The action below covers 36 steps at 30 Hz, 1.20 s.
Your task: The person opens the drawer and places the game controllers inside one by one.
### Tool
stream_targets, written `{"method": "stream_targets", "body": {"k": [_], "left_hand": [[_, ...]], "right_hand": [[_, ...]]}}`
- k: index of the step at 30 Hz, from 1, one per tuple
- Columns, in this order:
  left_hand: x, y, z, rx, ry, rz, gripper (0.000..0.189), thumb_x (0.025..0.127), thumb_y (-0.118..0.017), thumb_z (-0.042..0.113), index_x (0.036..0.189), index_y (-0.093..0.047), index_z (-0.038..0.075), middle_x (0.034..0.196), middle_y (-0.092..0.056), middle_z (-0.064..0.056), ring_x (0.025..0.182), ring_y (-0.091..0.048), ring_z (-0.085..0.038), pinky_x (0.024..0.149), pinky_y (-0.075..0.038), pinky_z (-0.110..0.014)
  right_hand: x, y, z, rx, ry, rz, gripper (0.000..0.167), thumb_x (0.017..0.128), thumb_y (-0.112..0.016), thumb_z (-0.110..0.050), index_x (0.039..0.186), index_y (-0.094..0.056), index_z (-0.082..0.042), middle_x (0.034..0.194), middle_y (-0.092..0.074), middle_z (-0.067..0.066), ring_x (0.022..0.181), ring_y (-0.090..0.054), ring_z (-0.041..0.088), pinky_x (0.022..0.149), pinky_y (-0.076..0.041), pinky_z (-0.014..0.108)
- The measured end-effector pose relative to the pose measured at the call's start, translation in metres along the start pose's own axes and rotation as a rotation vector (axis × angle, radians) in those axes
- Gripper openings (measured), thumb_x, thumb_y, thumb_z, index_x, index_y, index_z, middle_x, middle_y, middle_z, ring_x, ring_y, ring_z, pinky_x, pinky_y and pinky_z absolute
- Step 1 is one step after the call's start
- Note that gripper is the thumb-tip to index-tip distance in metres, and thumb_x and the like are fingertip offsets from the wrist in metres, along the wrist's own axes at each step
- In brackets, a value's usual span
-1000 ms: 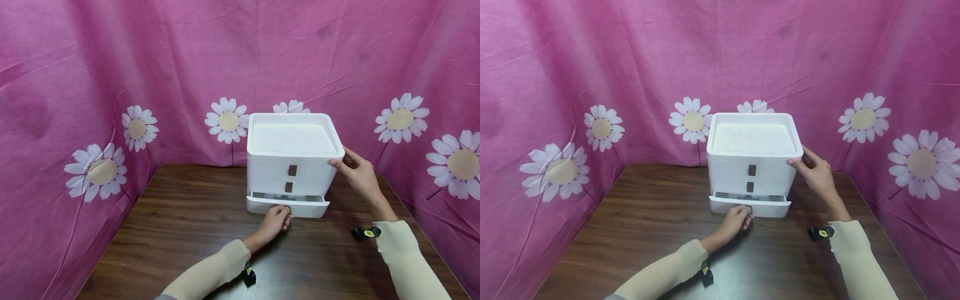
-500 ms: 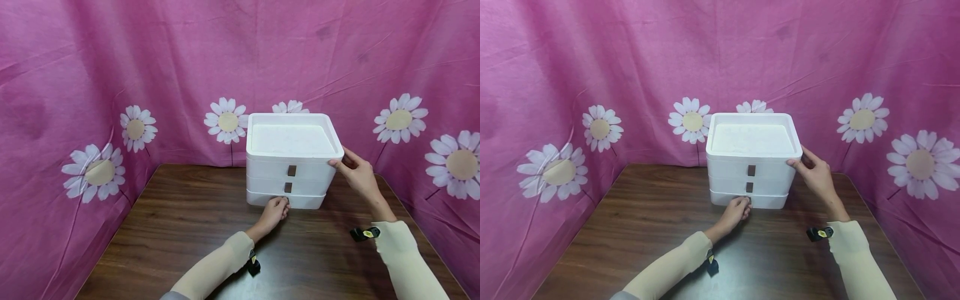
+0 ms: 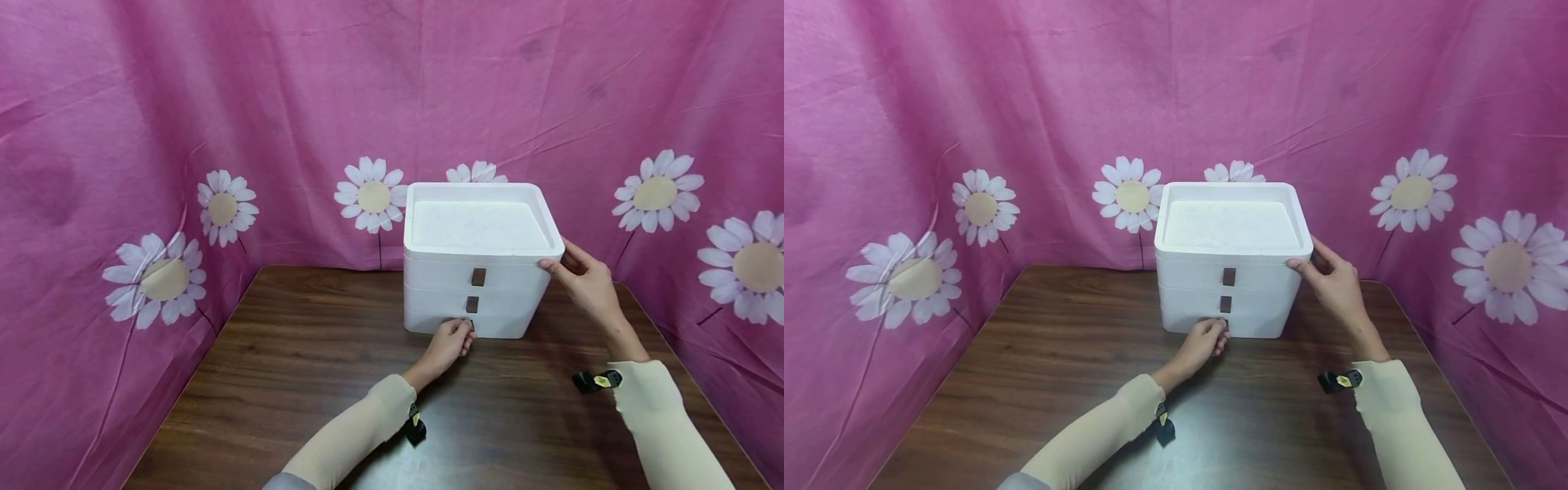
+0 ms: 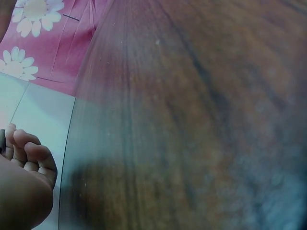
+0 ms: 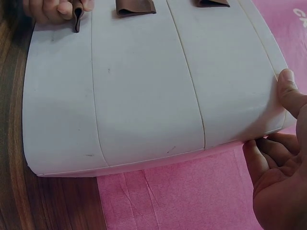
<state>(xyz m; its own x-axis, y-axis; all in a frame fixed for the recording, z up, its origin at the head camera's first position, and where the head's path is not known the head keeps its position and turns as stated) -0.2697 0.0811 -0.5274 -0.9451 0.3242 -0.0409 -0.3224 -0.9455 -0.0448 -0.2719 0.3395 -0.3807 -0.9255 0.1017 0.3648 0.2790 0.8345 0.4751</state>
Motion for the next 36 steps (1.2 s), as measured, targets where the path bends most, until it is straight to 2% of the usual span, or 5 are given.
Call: {"method": "stream_targets", "body": {"k": [10, 19, 25, 30, 36], "left_hand": [[-0.001, 0.002, -0.003, -0.001, -0.001, -0.008, 0.029, 0.110, -0.051, 0.020, 0.094, -0.067, 0.001, 0.076, -0.058, 0.003, 0.060, -0.049, -0.003, 0.056, -0.044, -0.016], [-0.007, 0.016, -0.002, 0.163, -0.032, -0.024, 0.030, 0.110, -0.054, 0.022, 0.112, -0.067, -0.005, 0.070, -0.054, 0.005, 0.055, -0.051, -0.008, 0.053, -0.044, -0.019], [-0.011, 0.038, 0.007, 0.271, -0.126, -0.006, 0.022, 0.108, -0.060, 0.019, 0.113, -0.069, -0.001, 0.073, -0.057, 0.004, 0.057, -0.052, -0.007, 0.056, -0.047, -0.020], [-0.016, 0.066, 0.023, 0.347, -0.233, 0.015, 0.011, 0.102, -0.070, 0.011, 0.103, -0.068, 0.001, 0.078, -0.062, 0.002, 0.059, -0.053, -0.004, 0.057, -0.047, -0.018], [-0.024, 0.108, 0.043, 0.408, -0.300, 0.036, 0.008, 0.101, -0.073, 0.013, 0.098, -0.072, 0.006, 0.075, -0.072, -0.014, 0.058, -0.060, -0.008, 0.056, -0.052, -0.022]], "right_hand": [[0.001, -0.001, 0.002, 0.000, 0.001, 0.005, 0.070, 0.102, -0.074, -0.028, 0.163, -0.043, -0.014, 0.155, -0.051, 0.029, 0.110, -0.053, -0.021, 0.082, -0.049, 0.000], [0.001, -0.002, 0.001, -0.005, 0.001, 0.003, 0.070, 0.102, -0.074, -0.029, 0.163, -0.043, -0.014, 0.154, -0.052, 0.029, 0.111, -0.053, -0.020, 0.082, -0.048, 0.000], [0.002, -0.004, 0.001, -0.019, 0.028, 0.028, 0.068, 0.102, -0.075, -0.027, 0.161, -0.046, -0.014, 0.150, -0.056, 0.029, 0.108, -0.053, -0.021, 0.081, -0.048, 0.000], [-0.002, -0.006, -0.006, -0.072, 0.068, 0.057, 0.064, 0.101, -0.076, -0.029, 0.159, -0.051, -0.016, 0.146, -0.061, 0.026, 0.105, -0.052, -0.024, 0.080, -0.046, -0.001], [-0.011, -0.002, -0.007, -0.187, 0.092, 0.093, 0.064, 0.099, -0.078, -0.035, 0.155, -0.057, -0.014, 0.139, -0.067, 0.023, 0.101, -0.050, -0.028, 0.078, -0.041, -0.004]]}}
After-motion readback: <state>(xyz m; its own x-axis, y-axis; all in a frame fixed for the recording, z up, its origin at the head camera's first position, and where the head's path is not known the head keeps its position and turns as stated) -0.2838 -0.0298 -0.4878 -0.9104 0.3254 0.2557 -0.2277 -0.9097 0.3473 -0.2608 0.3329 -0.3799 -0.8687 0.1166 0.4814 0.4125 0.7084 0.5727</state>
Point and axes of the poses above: each hand's wrist, its own x-axis towards the middle knuckle, its own y-axis out of the back of the hand, z = x × y, the point moved 2 cm from there along x, towards the middle knuckle
